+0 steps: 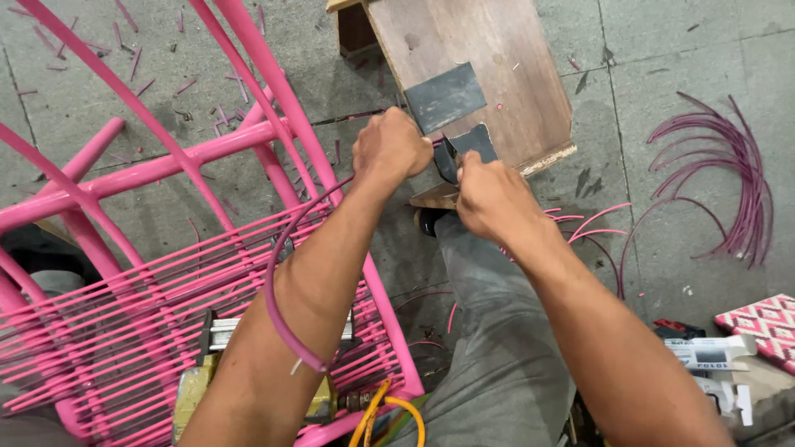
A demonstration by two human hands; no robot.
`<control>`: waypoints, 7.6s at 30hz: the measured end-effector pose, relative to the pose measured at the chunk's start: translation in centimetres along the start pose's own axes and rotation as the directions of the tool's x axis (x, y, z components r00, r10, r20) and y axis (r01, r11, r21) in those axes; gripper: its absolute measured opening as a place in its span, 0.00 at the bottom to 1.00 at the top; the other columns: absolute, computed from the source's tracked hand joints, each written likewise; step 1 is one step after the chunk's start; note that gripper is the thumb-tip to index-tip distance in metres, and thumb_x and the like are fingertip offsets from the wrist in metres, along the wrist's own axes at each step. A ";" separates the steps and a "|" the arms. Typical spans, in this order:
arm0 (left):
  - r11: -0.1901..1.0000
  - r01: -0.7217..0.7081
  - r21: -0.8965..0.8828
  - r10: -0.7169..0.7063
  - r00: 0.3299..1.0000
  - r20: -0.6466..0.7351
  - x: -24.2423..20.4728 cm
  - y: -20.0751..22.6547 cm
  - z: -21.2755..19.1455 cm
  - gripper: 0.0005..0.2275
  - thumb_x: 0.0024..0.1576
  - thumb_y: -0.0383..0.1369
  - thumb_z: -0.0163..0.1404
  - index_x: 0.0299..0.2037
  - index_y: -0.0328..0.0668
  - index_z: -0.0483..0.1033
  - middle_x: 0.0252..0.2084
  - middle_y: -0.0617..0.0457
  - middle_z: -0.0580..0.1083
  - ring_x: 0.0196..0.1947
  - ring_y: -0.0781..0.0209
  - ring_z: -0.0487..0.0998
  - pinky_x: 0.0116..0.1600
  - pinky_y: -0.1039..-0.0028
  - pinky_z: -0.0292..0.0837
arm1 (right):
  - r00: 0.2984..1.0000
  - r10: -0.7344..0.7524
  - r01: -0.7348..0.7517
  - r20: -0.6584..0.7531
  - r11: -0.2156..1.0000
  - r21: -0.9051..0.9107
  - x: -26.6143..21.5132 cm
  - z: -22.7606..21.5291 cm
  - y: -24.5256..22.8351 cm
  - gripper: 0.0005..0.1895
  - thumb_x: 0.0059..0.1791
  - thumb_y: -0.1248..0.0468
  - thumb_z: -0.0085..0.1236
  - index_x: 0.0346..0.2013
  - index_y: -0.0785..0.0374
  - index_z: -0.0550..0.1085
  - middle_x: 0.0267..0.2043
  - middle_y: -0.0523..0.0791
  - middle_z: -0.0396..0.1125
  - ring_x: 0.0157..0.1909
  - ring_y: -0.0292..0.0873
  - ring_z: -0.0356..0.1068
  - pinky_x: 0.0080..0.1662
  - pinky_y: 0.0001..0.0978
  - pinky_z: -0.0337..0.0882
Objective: Weaving and securing pink plastic strips onto a metal chair frame using a pneumatic nail gun and cutters.
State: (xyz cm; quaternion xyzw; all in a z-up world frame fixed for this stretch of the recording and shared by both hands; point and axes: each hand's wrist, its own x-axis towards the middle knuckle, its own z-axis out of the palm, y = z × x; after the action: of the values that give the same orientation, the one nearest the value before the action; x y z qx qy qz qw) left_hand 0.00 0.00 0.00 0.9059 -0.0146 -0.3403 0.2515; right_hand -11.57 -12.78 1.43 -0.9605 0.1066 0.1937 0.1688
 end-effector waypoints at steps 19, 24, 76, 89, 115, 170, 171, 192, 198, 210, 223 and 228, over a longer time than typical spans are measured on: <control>0.997 -0.075 -0.029 0.074 0.997 -0.025 0.7 -0.9 0.5 0.15 0.51 0.41 0.59 0.46 0.44 0.82 0.51 0.41 0.78 0.54 0.42 0.78 0.57 0.58 0.74 | 0.944 0.100 -0.054 0.315 0.987 -0.153 3.6 -1.6 -0.7 0.18 0.48 0.69 0.49 0.50 0.78 0.69 0.47 0.70 0.69 0.54 0.69 0.70 0.54 0.55 0.70; 0.998 -0.057 -0.018 0.057 0.998 -0.023 0.4 -0.6 0.0 0.17 0.51 0.41 0.59 0.46 0.41 0.81 0.52 0.41 0.78 0.55 0.42 0.78 0.57 0.58 0.74 | 0.895 0.205 -0.156 0.395 0.976 -0.153 3.8 -3.0 -2.2 0.19 0.46 0.69 0.51 0.50 0.76 0.71 0.51 0.69 0.68 0.57 0.68 0.69 0.55 0.55 0.71; 0.999 0.024 0.039 -0.015 0.976 -0.217 -4.8 -15.1 -4.1 0.11 0.52 0.43 0.62 0.39 0.50 0.86 0.40 0.42 0.80 0.43 0.42 0.81 0.50 0.53 0.75 | 0.919 -0.074 0.294 -0.386 0.782 0.550 3.9 11.6 -9.7 0.15 0.50 0.60 0.62 0.48 0.66 0.79 0.44 0.52 0.76 0.43 0.46 0.78 0.47 0.37 0.75; 0.993 -0.111 0.033 0.115 0.983 -0.142 -4.1 -17.0 -5.2 0.09 0.52 0.37 0.60 0.41 0.50 0.85 0.43 0.40 0.80 0.47 0.40 0.81 0.53 0.54 0.75 | 0.965 0.132 0.071 -0.225 0.695 0.715 5.4 13.8 -12.5 0.16 0.47 0.59 0.66 0.45 0.66 0.79 0.36 0.46 0.78 0.35 0.38 0.77 0.40 0.32 0.76; 0.998 -0.008 0.069 0.012 0.998 -0.065 -3.7 -16.4 -6.1 0.12 0.46 0.29 0.56 0.41 0.45 0.84 0.46 0.37 0.78 0.51 0.37 0.79 0.54 0.53 0.76 | 0.602 -0.340 0.542 0.723 0.839 -0.057 -17.7 3.0 -22.0 0.48 0.45 0.69 0.52 0.75 0.77 0.43 0.32 0.57 0.72 0.34 0.58 0.75 0.36 0.53 0.75; 0.994 -0.110 0.027 0.113 0.982 -0.152 -3.2 -17.1 -5.1 0.14 0.48 0.30 0.58 0.44 0.37 0.79 0.47 0.35 0.78 0.51 0.36 0.79 0.54 0.52 0.75 | 0.913 0.081 -0.395 0.400 0.424 0.815 -4.8 1.9 -14.8 0.14 0.45 0.72 0.52 0.45 0.67 0.73 0.17 0.42 0.58 0.15 0.39 0.58 0.21 0.35 0.63; 0.994 -0.109 0.017 0.111 0.982 -0.155 -3.1 -17.2 -5.0 0.14 0.48 0.30 0.58 0.44 0.37 0.79 0.46 0.35 0.78 0.51 0.35 0.79 0.54 0.52 0.74 | 0.910 0.091 -0.401 0.404 0.432 0.807 -4.8 1.9 -14.9 0.14 0.45 0.72 0.52 0.45 0.67 0.73 0.17 0.42 0.58 0.15 0.39 0.59 0.21 0.35 0.64; 0.996 -0.081 0.035 0.085 0.986 -0.141 -3.4 -16.8 -5.4 0.14 0.48 0.31 0.59 0.45 0.38 0.79 0.47 0.35 0.77 0.51 0.36 0.78 0.54 0.52 0.74 | 0.910 0.107 -0.408 0.401 0.407 0.817 -5.0 2.2 -15.2 0.14 0.44 0.72 0.50 0.45 0.68 0.73 0.17 0.42 0.57 0.15 0.39 0.58 0.21 0.36 0.64; 0.995 -0.092 0.042 0.097 0.984 -0.152 -3.4 -16.8 -5.4 0.14 0.49 0.32 0.59 0.45 0.37 0.79 0.47 0.34 0.77 0.51 0.34 0.78 0.54 0.52 0.75 | 0.896 0.111 -0.437 0.430 0.392 0.810 -4.8 2.6 -14.7 0.15 0.45 0.71 0.50 0.46 0.68 0.73 0.16 0.42 0.57 0.15 0.38 0.58 0.21 0.36 0.64; 0.998 -0.057 0.021 0.059 0.987 -0.150 -2.6 -16.8 -5.3 0.13 0.45 0.29 0.58 0.42 0.38 0.81 0.46 0.31 0.77 0.50 0.32 0.78 0.54 0.51 0.74 | 0.909 0.117 -0.409 0.399 0.422 0.809 -4.8 2.9 -14.6 0.05 0.46 0.70 0.55 0.26 0.69 0.70 0.17 0.43 0.62 0.15 0.40 0.62 0.22 0.37 0.68; 0.996 -0.071 0.047 0.075 0.992 -0.102 -3.6 -17.4 -6.0 0.14 0.49 0.39 0.62 0.41 0.40 0.83 0.45 0.34 0.78 0.50 0.36 0.79 0.55 0.52 0.75 | 0.953 0.202 -0.255 0.226 0.127 0.959 -11.3 2.7 -8.7 0.07 0.47 0.70 0.56 0.28 0.66 0.66 0.20 0.43 0.59 0.17 0.40 0.60 0.24 0.38 0.67; 0.976 -0.177 0.129 0.204 0.950 -0.238 -2.6 -19.3 -5.2 0.15 0.47 0.40 0.64 0.39 0.38 0.81 0.42 0.34 0.78 0.45 0.34 0.80 0.49 0.50 0.76 | 0.935 0.267 -0.278 0.232 0.149 0.949 -13.2 2.7 -7.6 0.11 0.45 0.70 0.56 0.40 0.65 0.67 0.20 0.43 0.58 0.17 0.41 0.61 0.24 0.40 0.68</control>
State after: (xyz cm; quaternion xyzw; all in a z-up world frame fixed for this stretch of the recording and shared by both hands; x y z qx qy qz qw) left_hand -1.54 19.71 -4.04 0.9480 -0.0881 -0.1962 0.2345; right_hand -22.33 -2.91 6.62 -0.6024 0.3741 0.1144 0.6958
